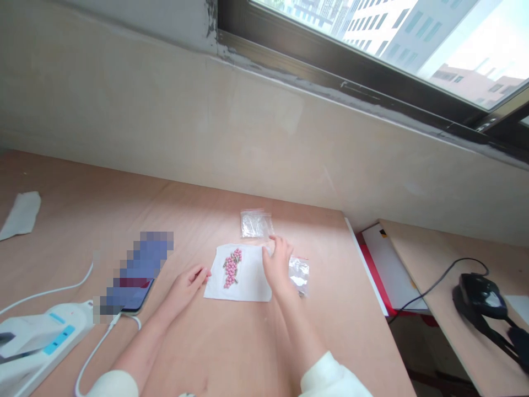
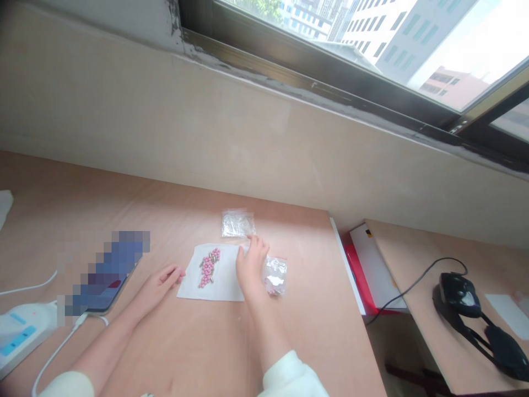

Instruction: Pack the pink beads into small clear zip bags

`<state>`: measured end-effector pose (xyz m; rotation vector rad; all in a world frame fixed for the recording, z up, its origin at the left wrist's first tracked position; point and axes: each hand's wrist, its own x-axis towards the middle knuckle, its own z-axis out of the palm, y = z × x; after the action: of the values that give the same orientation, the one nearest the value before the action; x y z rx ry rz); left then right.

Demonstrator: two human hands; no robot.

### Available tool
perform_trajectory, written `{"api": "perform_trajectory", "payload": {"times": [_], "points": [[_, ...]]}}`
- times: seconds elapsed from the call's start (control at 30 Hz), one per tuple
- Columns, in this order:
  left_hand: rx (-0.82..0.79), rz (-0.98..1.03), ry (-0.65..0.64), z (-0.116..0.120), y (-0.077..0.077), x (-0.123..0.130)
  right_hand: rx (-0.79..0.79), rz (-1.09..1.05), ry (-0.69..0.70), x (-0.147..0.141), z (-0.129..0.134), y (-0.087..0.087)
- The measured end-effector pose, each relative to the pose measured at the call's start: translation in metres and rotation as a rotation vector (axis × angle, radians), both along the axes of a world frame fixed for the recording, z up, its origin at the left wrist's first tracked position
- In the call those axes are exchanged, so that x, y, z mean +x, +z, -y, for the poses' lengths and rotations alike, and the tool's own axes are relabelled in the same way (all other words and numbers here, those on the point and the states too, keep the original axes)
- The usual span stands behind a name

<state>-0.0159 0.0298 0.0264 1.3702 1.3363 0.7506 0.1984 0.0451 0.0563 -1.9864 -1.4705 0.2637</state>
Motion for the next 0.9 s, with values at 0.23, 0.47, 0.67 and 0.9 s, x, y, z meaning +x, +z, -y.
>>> {"api": "perform_trajectory", "payload": {"times": [0.23, 0.47, 0.67, 0.9], "points": [[-0.015, 0.026, -0.019, 0.002, 0.002, -0.002, -0.084, 0.051, 0.036, -0.008, -0.041, -0.023], [-0.107, 0.083, 0.005, -0.003, 0.001, -0.002, 0.097, -0.435, -0.096, 0.016, -0.006, 0.011], [-0.122, 0.251, -0.1, -0.01, 0.029, 0.016, -0.188, -1.039, 0.115, 0.01, 0.035, 0.026], [-0.111, 0.236, -0.3, -0.002, 0.058, 0.027, -0.276, -1.062, 0.12, -0.002, 0.049, 0.014]]}}
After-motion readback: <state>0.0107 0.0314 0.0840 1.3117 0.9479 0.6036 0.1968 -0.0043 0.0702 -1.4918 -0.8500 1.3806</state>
